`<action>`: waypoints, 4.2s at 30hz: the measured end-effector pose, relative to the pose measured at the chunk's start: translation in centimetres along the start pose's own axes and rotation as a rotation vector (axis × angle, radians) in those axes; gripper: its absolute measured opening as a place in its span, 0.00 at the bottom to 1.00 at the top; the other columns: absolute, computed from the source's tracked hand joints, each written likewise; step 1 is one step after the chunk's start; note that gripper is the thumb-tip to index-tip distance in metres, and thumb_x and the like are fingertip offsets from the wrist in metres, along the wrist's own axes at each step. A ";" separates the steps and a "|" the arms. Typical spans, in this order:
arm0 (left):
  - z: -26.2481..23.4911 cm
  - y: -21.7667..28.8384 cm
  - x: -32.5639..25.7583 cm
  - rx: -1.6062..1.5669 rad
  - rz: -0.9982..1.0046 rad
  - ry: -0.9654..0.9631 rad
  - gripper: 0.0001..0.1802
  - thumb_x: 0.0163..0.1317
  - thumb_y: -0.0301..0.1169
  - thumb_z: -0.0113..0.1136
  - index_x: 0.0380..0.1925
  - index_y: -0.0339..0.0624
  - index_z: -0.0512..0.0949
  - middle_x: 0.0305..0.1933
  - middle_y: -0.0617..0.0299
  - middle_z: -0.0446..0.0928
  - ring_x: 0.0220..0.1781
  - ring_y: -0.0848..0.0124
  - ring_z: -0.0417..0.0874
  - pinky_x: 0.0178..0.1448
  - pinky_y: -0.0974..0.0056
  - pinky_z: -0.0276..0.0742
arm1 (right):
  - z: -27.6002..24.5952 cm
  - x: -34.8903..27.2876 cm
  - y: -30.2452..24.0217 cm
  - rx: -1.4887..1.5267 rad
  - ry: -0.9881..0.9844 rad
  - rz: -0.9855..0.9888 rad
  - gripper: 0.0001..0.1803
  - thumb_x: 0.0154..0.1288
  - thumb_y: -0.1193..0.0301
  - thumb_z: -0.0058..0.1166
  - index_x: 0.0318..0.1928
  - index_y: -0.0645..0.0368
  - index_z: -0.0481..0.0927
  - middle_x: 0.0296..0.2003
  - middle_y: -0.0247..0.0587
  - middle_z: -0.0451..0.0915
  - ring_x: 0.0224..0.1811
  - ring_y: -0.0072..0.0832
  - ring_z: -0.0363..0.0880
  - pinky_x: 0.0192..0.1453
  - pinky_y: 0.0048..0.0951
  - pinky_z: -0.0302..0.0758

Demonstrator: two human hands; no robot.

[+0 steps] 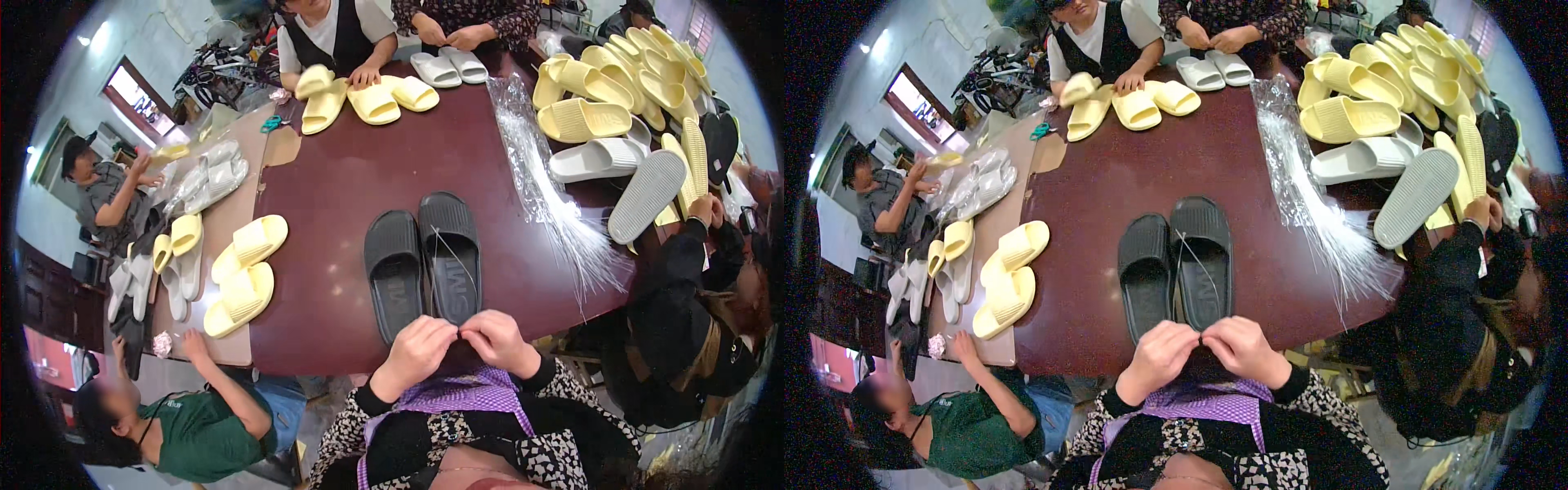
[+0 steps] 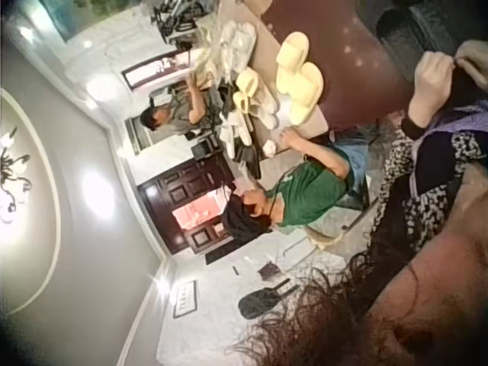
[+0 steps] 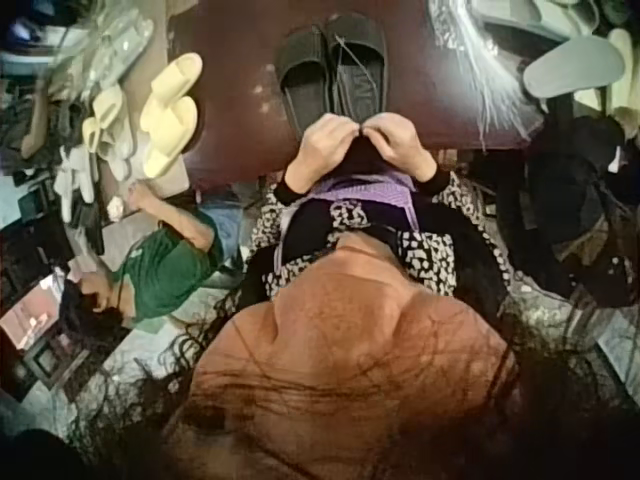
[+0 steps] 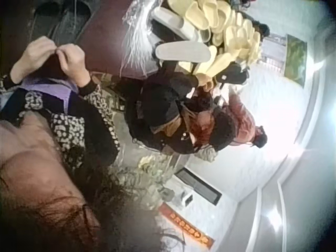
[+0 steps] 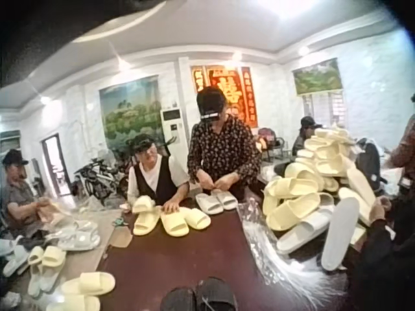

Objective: The person pairs slides together by threading plastic tag fasteners through the slides and locking the fasteners together by hand.

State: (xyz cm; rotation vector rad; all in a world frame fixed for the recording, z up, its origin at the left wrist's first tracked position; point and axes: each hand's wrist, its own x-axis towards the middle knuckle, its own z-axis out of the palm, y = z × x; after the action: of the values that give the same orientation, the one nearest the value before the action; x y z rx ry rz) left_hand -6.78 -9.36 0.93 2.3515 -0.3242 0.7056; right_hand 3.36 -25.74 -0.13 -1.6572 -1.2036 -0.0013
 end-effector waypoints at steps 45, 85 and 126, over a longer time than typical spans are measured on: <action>-1.8 2.1 -3.1 0.166 -0.039 -0.088 0.11 0.48 0.23 0.66 0.34 0.37 0.79 0.27 0.59 0.77 0.29 0.63 0.79 0.33 0.63 0.75 | 2.0 -2.3 -0.4 0.006 -0.079 -0.013 0.05 0.53 0.75 0.61 0.32 0.58 0.81 0.25 0.40 0.81 0.25 0.37 0.79 0.29 0.33 0.73; -5.4 5.1 -2.1 0.393 0.020 -0.129 0.08 0.50 0.26 0.64 0.32 0.38 0.77 0.18 0.62 0.66 0.21 0.66 0.71 0.26 0.63 0.66 | 1.5 -1.1 -2.7 0.125 -0.118 -0.007 0.04 0.55 0.74 0.61 0.30 0.60 0.81 0.24 0.43 0.81 0.24 0.38 0.80 0.28 0.33 0.75; 1.4 -3.9 1.5 0.662 -0.195 -0.110 0.07 0.55 0.27 0.57 0.22 0.44 0.69 0.20 0.60 0.73 0.25 0.64 0.79 0.29 0.61 0.76 | 0.7 7.1 4.8 -0.279 -0.347 0.063 0.08 0.60 0.67 0.52 0.32 0.58 0.80 0.27 0.48 0.80 0.32 0.46 0.80 0.37 0.43 0.76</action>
State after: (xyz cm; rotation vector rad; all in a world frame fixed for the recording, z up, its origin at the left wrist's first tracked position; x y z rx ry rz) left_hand -3.45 -7.37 -1.13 2.9986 0.1201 0.6573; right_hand 9.88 -20.12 -0.14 -1.9967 -1.4605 0.1707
